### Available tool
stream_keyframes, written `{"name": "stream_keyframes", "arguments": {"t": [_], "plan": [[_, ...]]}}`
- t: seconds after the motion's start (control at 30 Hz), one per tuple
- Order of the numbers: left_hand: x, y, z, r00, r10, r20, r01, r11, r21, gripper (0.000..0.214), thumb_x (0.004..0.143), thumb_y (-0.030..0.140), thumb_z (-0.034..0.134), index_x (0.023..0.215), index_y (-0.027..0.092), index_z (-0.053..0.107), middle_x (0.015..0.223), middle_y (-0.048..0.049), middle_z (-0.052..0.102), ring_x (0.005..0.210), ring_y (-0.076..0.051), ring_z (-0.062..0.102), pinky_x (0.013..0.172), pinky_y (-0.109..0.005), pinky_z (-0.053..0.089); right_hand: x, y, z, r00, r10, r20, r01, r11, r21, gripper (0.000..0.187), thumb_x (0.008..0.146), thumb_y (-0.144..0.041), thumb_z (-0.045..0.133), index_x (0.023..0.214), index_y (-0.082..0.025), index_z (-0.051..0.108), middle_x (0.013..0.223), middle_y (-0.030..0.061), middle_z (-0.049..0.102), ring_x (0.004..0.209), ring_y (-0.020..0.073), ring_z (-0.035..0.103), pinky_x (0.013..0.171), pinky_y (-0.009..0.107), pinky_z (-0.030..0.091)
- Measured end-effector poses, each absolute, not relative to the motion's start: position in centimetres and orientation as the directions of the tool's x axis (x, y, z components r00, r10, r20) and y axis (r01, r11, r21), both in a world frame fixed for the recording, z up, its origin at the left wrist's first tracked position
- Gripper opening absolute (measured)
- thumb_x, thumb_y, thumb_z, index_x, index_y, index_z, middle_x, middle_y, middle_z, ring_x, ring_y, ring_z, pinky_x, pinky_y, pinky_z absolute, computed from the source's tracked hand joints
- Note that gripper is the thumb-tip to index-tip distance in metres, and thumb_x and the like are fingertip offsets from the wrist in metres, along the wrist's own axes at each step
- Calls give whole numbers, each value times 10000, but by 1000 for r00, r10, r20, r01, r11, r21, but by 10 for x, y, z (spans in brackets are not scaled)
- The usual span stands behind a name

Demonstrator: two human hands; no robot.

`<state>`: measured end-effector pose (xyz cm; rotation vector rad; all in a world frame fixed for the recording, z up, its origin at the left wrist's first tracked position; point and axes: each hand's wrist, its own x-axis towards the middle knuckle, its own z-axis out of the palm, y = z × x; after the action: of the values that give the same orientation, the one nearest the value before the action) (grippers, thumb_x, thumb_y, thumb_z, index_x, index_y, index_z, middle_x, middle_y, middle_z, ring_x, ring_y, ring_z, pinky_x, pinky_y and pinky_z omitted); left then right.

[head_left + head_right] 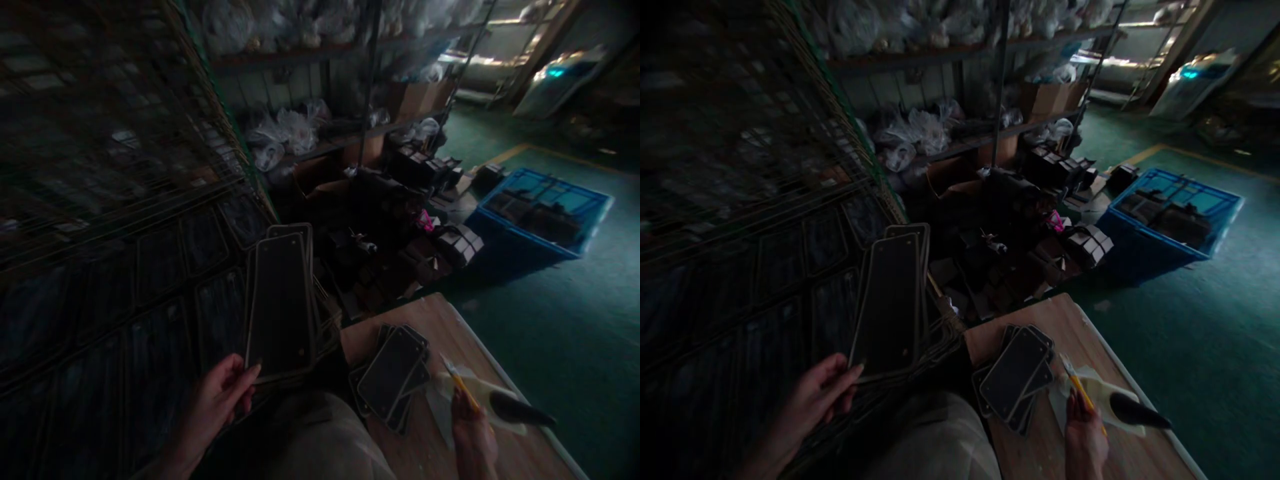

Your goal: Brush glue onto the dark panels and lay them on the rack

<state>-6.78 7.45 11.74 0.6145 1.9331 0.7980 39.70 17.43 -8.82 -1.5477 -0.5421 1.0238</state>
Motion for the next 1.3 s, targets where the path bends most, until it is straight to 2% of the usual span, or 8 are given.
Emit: {"name": "stream_keyframes", "arguments": {"t": [0.1,0.17,0.3,0.43,0.57,0.83,1.13,1.3], "plan": [[-70,73,115,-431,726,-535,67,617,784,455,734,624,626,766,193,483,582,34,595,451,-105,544,362,-154,286,359,222,-38,499,804,-323,-309,-183,-933,222,761,-430,633,859,-231,650,808,61,693,683,250,700,555,388,612],[-71,71,112,-416,745,-521,42,588,808,451,740,620,617,795,192,489,603,28,608,448,-104,554,356,-149,278,318,249,11,375,878,-297,-347,-164,-923,270,759,-411,708,920,-199,664,805,49,694,716,210,700,614,313,609],[-74,67,103,-412,773,-482,8,532,847,457,738,630,609,816,193,498,591,39,592,407,-98,535,341,-152,260,220,270,111,-33,997,74,-127,70,-989,352,879,-438,645,1102,-165,642,813,57,692,698,197,684,615,290,585],[-78,65,92,-403,824,-397,25,444,896,433,766,621,588,788,198,498,564,44,583,382,-104,528,339,-167,270,138,275,166,-391,873,291,57,339,-939,323,926,-436,589,1092,-165,641,777,46,695,684,191,684,628,285,581],[-80,64,87,-392,847,-359,-1,390,921,419,770,610,584,773,201,494,561,42,589,374,-109,530,343,-176,294,92,295,176,-595,724,350,200,555,-807,307,956,-426,545,1134,-190,628,852,37,711,789,196,707,720,278,576],[-81,61,86,-391,854,-342,-77,340,937,384,770,574,592,802,201,504,570,36,599,385,-125,539,374,-210,367,57,331,171,-694,578,430,300,775,-556,265,968,-365,521,1130,-189,633,897,44,718,807,199,706,695,254,536],[-85,60,88,-370,865,-339,-35,351,936,334,801,530,576,805,203,512,577,32,620,391,-117,549,363,-190,341,76,311,167,-739,590,325,373,760,-533,244,970,-322,514,1146,-202,633,948,43,722,817,192,702,692,239,529],[-86,60,94,-344,857,-383,-17,402,916,298,811,494,566,833,203,507,620,21,641,417,-126,582,351,-185,363,110,269,189,-816,531,228,359,775,-520,236,976,-330,525,1136,-205,645,886,23,721,723,158,691,624,207,510]]}}
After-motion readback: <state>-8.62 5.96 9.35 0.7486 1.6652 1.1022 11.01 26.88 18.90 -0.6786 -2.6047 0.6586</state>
